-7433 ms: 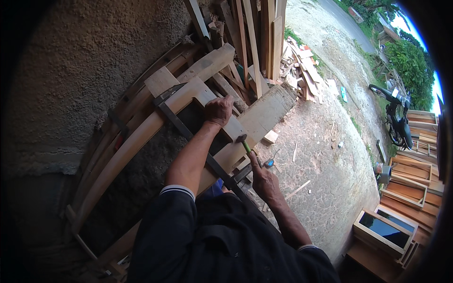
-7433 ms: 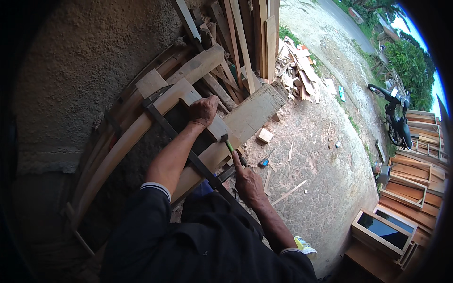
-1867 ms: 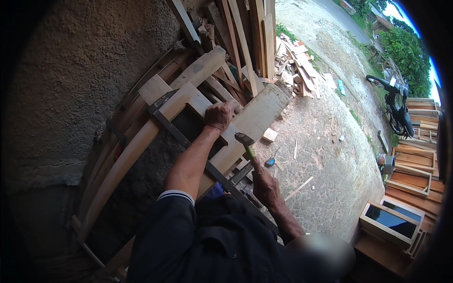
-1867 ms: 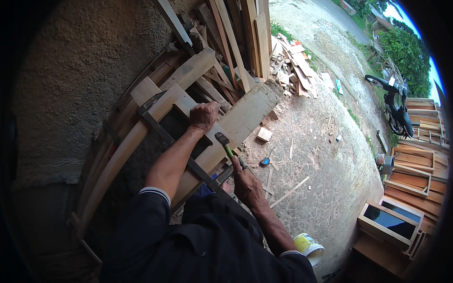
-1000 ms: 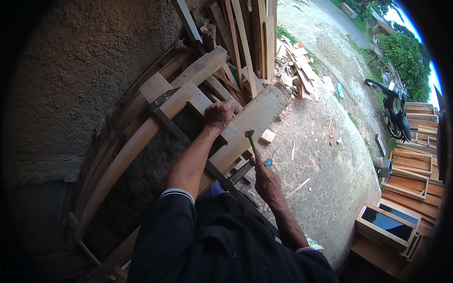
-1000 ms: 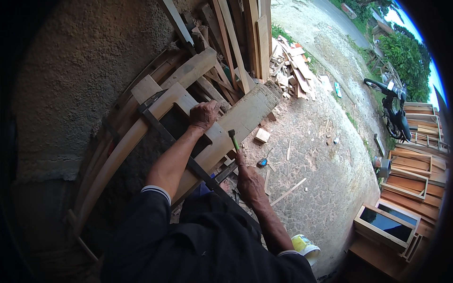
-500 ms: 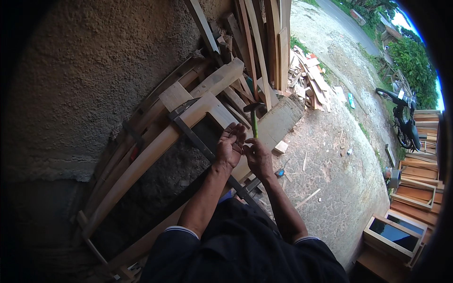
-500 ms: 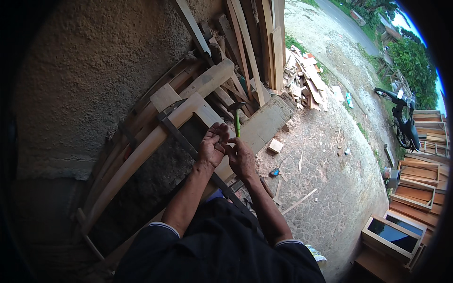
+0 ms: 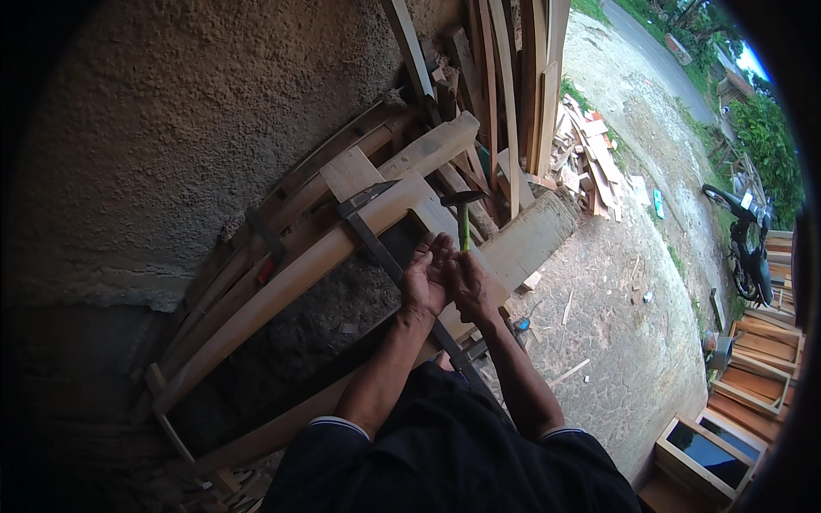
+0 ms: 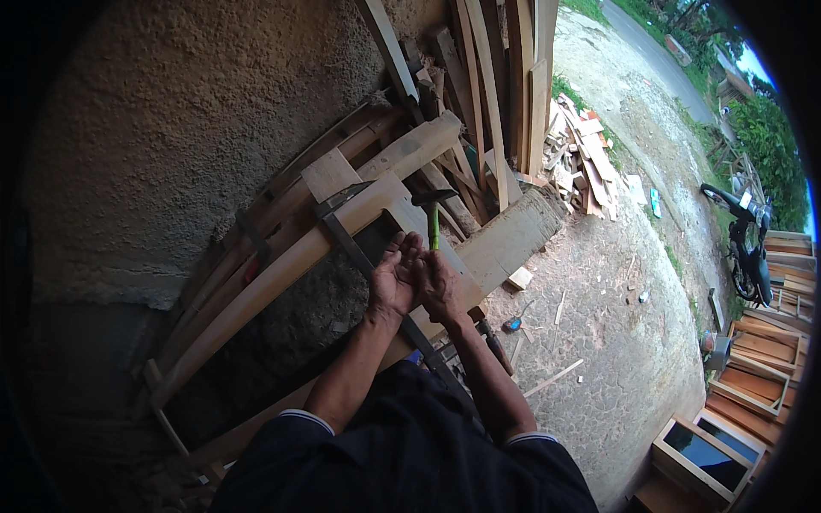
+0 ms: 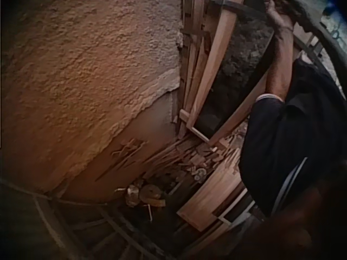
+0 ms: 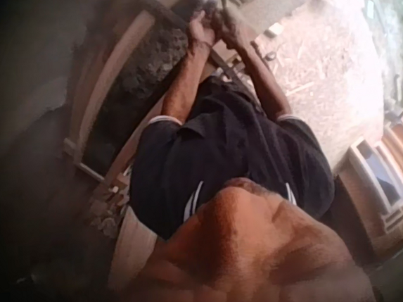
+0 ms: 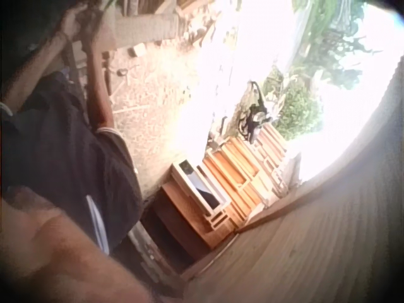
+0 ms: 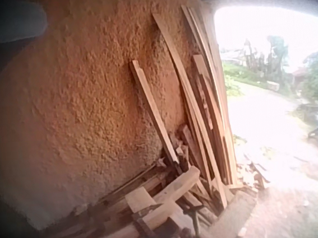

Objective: The person assembles a wooden frame by positioning planks and securing them with nails. They use a hammer to drive nails into the joints and a metal bar clamp to hold the frame together during assembly. The person repeatedly adjusts the frame and hammers nails to ensure stability.

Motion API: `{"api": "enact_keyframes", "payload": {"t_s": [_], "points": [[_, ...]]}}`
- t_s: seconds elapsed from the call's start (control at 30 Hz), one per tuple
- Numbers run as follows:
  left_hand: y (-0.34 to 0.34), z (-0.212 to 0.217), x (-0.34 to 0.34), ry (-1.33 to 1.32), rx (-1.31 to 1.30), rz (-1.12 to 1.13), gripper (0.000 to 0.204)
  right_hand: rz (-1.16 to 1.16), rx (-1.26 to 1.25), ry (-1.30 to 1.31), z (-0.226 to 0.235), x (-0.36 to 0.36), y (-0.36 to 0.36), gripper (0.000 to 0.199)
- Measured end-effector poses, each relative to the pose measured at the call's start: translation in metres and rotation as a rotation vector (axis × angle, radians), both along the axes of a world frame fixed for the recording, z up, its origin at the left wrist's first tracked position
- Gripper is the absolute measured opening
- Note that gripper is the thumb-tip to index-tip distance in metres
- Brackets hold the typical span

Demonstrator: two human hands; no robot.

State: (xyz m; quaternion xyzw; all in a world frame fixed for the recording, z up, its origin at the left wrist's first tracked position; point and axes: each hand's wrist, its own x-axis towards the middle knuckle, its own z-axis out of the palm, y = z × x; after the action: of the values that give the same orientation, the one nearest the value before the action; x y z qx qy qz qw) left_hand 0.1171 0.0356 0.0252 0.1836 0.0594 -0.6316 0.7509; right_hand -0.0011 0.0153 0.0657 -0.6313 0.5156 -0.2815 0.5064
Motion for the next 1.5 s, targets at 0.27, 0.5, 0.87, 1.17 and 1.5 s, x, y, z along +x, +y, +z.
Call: {"api": "enact_keyframes", "payload": {"t_s": [0.27, 0.5, 0.87, 1.17, 1.5], "points": [[0.006, -0.012, 0.019, -0.014, 0.114, -0.096, 0.029, -0.074, 0.304, -0.524, -0.024, 0.016, -0.017, 0.018], [0.002, 0.013, 0.024, -1.475, 0.159, 0.028, 0.017, 0.04, 0.033, -0.015, -0.009, 0.011, -0.031, 0.018], [-0.027, 0.038, 0.054, -1.9, 0.221, -0.26, 0.011, 0.084, -0.102, 0.092, -0.007, 0.029, -0.054, 0.022], [-0.093, -0.008, 0.102, -1.771, 0.25, -0.041, 0.014, 0.007, -0.175, 0.018, -0.034, 0.013, -0.057, 0.031], [-0.105, -0.015, 0.098, -2.063, 0.31, -0.041, 0.017, -0.045, -0.083, -0.038, -0.047, 0.008, -0.059, 0.033]]}}
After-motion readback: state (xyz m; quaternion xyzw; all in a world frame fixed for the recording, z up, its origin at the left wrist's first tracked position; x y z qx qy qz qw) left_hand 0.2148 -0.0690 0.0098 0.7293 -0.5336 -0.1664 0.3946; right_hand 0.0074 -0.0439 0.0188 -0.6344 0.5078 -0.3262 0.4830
